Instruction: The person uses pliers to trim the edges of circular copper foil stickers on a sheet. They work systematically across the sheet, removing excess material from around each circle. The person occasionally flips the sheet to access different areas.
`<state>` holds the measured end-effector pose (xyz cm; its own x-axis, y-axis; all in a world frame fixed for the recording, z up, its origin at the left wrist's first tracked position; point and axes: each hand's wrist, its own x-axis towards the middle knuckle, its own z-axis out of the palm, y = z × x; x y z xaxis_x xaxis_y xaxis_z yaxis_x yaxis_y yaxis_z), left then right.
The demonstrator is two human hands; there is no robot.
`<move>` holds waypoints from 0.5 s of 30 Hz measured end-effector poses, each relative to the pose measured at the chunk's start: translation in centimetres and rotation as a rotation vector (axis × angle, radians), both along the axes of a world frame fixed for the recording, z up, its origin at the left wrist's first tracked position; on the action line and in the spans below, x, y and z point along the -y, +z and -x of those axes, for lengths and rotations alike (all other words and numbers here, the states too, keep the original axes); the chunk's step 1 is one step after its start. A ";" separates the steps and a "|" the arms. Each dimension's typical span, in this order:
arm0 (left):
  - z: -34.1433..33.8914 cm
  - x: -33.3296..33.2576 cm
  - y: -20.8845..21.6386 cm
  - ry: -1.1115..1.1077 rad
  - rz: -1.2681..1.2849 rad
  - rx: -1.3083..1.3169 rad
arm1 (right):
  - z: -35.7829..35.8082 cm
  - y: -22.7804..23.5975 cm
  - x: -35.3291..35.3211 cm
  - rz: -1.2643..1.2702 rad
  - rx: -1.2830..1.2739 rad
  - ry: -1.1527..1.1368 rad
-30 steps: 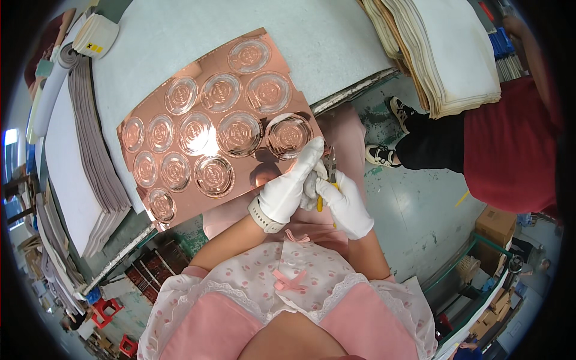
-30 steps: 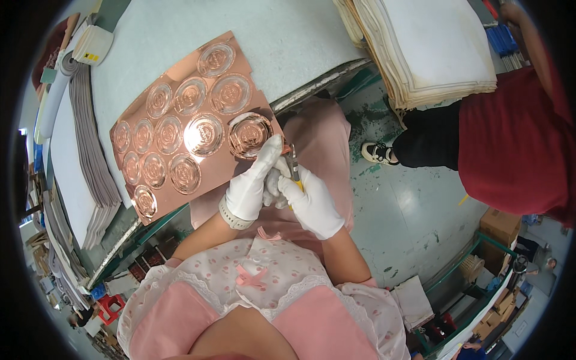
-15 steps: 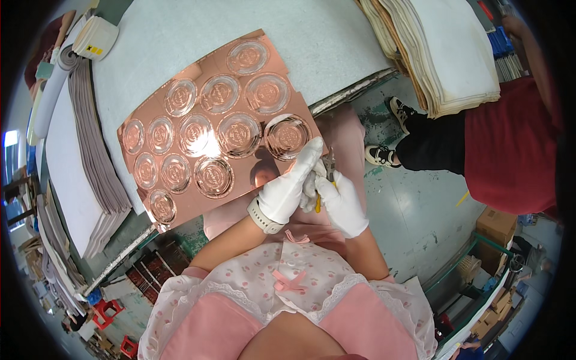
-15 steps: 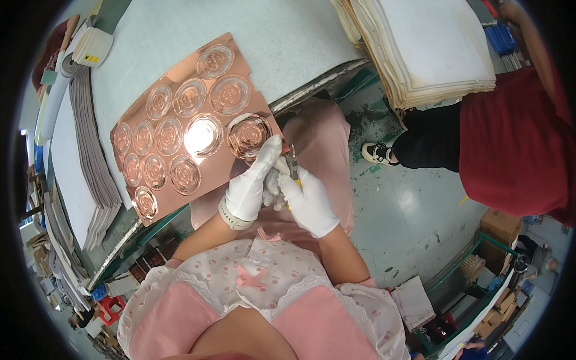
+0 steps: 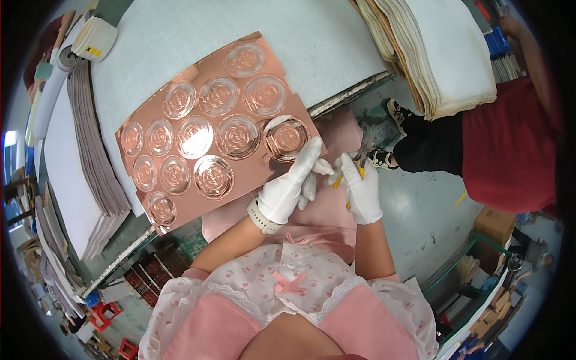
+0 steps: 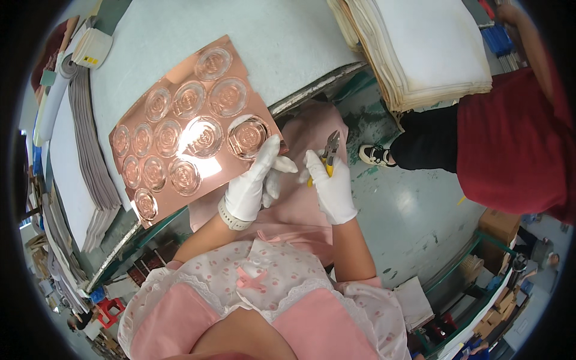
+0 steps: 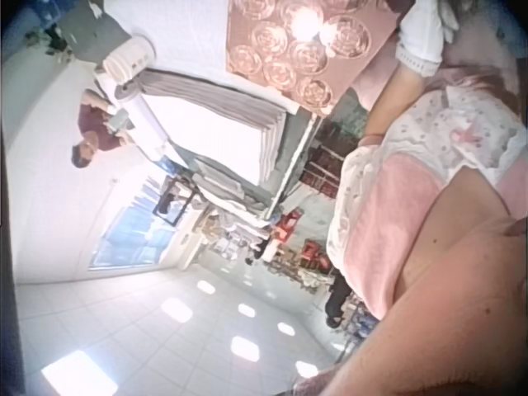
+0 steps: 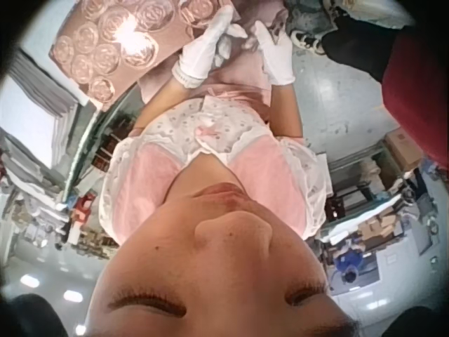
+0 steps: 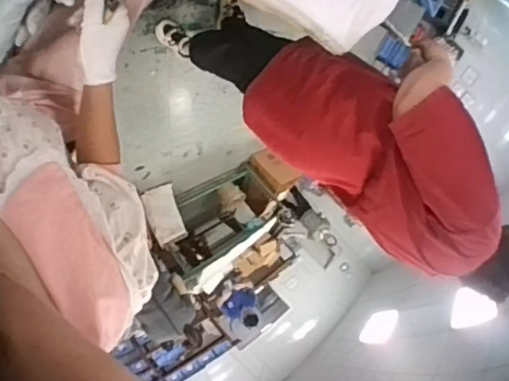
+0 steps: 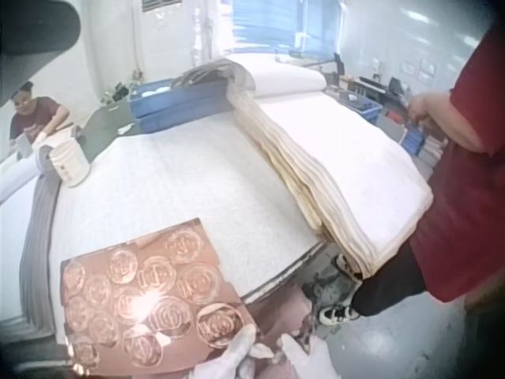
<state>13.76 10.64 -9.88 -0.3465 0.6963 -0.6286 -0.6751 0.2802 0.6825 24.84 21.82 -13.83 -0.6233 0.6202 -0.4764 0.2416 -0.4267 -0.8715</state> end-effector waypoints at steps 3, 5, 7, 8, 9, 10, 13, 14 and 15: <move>0.2 0.2 -0.3 -0.150 0.046 -0.035 | 1.0 0.1 0.6 -0.035 -0.215 -0.019; 0.1 1.4 -0.7 -0.230 0.122 -0.095 | 1.9 0.1 1.2 -0.059 -0.189 -0.031; -0.3 4.1 -1.7 -0.210 0.217 -0.154 | 2.8 0.4 1.9 -0.159 -0.126 -0.026; 0.1 6.2 -2.7 -0.280 0.238 -0.165 | 3.0 0.7 2.1 -0.252 -0.082 -0.022; 0.3 8.5 -3.6 -0.184 0.167 -0.181 | 3.1 1.2 2.2 -0.344 -0.044 -0.020; 0.4 11.1 -4.4 -0.083 0.101 -0.201 | 3.2 1.6 2.0 -0.398 -0.023 -0.027; 0.6 17.6 -4.3 0.171 0.163 -0.243 | 3.7 2.4 1.4 -0.604 -0.086 -0.040; 0.4 19.3 -4.0 0.290 0.155 -0.247 | 4.4 2.2 0.6 -0.733 -0.158 -0.052; 0.6 21.0 -4.3 0.317 0.119 -0.243 | 5.2 2.1 -0.1 -0.871 -0.229 -0.077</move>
